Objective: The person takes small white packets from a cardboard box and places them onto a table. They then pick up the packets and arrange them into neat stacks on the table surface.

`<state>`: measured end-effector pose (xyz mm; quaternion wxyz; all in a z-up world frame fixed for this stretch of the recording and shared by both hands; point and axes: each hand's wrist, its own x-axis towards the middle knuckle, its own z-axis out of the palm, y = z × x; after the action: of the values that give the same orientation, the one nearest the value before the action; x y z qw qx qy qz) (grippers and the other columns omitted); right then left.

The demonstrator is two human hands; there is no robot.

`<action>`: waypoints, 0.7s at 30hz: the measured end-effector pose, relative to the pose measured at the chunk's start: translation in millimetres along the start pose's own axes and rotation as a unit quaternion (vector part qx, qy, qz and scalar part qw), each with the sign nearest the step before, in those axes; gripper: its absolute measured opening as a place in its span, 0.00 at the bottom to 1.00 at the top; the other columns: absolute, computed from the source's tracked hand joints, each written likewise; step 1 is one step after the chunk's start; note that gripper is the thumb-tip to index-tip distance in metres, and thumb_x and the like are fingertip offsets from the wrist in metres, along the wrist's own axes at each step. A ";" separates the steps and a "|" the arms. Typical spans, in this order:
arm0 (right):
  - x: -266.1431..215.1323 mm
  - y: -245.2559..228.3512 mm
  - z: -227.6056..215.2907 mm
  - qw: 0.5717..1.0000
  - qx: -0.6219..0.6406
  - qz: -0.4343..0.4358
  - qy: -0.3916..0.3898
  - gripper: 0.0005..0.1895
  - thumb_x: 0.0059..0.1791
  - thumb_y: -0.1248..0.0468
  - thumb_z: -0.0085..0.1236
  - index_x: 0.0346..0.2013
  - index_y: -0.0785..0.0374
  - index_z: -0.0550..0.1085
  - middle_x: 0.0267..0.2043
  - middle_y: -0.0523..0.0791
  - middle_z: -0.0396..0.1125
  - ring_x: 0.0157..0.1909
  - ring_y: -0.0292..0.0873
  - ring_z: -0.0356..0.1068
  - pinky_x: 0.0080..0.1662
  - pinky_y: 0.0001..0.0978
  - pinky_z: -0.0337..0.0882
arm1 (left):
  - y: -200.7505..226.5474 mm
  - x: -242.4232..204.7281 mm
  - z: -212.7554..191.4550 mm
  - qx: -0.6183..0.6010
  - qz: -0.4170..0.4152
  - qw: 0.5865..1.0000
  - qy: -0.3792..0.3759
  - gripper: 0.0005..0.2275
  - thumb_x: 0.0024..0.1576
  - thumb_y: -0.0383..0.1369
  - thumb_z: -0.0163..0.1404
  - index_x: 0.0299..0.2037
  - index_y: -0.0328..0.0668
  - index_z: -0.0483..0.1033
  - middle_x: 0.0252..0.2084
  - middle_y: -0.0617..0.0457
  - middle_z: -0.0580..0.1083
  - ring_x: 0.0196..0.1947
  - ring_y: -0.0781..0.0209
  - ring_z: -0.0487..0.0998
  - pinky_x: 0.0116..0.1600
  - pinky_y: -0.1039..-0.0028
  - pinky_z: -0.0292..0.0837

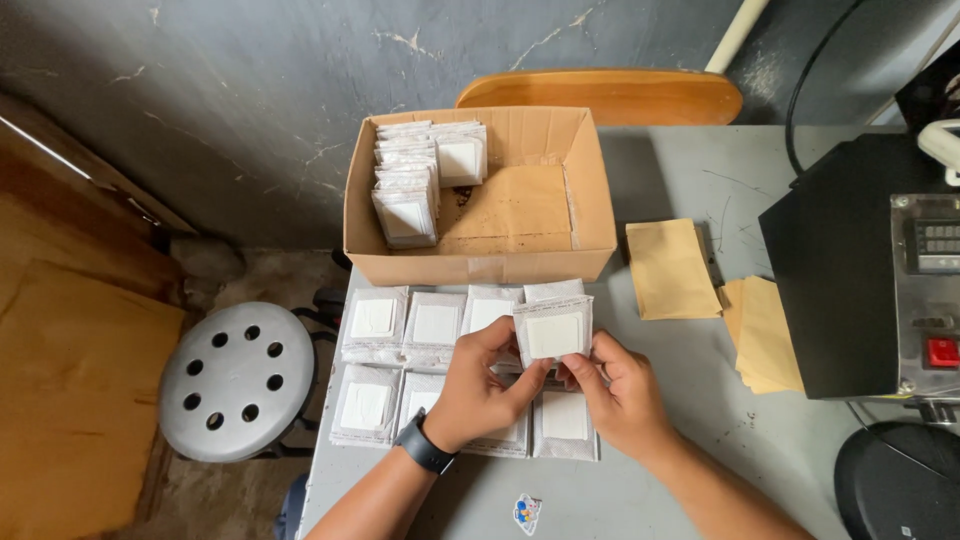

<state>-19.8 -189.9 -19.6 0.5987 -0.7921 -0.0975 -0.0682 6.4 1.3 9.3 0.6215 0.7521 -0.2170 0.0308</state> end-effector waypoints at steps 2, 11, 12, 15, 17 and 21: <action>-1.4 -0.5 -0.5 1.000 0.015 -0.005 -0.007 0.11 0.54 0.60 0.50 0.38 0.65 0.74 0.30 0.44 0.75 0.31 0.36 0.74 0.37 0.28 0.81 | 1.7 -1.4 0.4 -0.010 -0.004 1.000 -0.005 0.04 0.56 0.32 0.55 0.35 0.42 0.73 0.28 0.60 0.71 0.28 0.70 0.67 0.33 0.76 0.65; -2.8 3.2 -1.4 0.996 0.083 0.022 -0.019 0.12 0.52 0.63 0.54 0.46 0.66 0.76 0.35 0.45 0.76 0.35 0.37 0.76 0.40 0.30 0.80 | 10.3 -0.1 -0.7 -0.039 -0.005 0.999 -0.018 0.02 0.57 0.29 0.53 0.35 0.42 0.73 0.29 0.58 0.73 0.29 0.68 0.70 0.35 0.76 0.67; -3.1 4.4 -1.7 0.996 0.085 0.025 -0.020 0.11 0.53 0.63 0.53 0.45 0.66 0.75 0.31 0.44 0.73 0.32 0.37 0.72 0.37 0.28 0.76 | 12.1 0.6 -0.7 -0.039 -0.002 0.999 -0.020 0.03 0.57 0.29 0.53 0.34 0.42 0.73 0.29 0.58 0.75 0.30 0.68 0.72 0.36 0.76 0.68; -5.6 15.8 0.5 0.988 0.145 0.055 -0.008 0.13 0.53 0.63 0.52 0.48 0.69 0.75 0.31 0.46 0.72 0.32 0.37 0.72 0.37 0.28 0.75 | 12.9 1.4 -0.4 -0.054 -0.009 0.998 -0.005 0.06 0.57 0.30 0.53 0.43 0.39 0.76 0.32 0.56 0.77 0.30 0.67 0.75 0.38 0.76 0.72; -5.8 16.2 -0.8 0.986 0.156 0.058 -0.008 0.14 0.53 0.64 0.52 0.50 0.69 0.74 0.34 0.46 0.73 0.34 0.38 0.72 0.39 0.29 0.75 | 11.7 2.4 -0.2 -0.056 -0.009 0.998 -0.002 0.06 0.58 0.31 0.53 0.43 0.39 0.76 0.32 0.56 0.77 0.30 0.67 0.74 0.38 0.76 0.72; -3.7 9.4 -4.5 0.995 0.099 0.009 -0.005 0.11 0.52 0.64 0.53 0.46 0.67 0.76 0.33 0.44 0.75 0.33 0.36 0.72 0.38 0.28 0.75 | 11.8 2.6 0.6 -0.027 0.007 1.000 0.009 0.07 0.59 0.32 0.53 0.42 0.39 0.77 0.31 0.57 0.75 0.29 0.65 0.72 0.37 0.75 0.70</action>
<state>-21.1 -196.9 -28.0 0.6740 -0.7304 -0.0994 -0.0486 4.3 -1.6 20.9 0.6434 0.7331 -0.2176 0.0364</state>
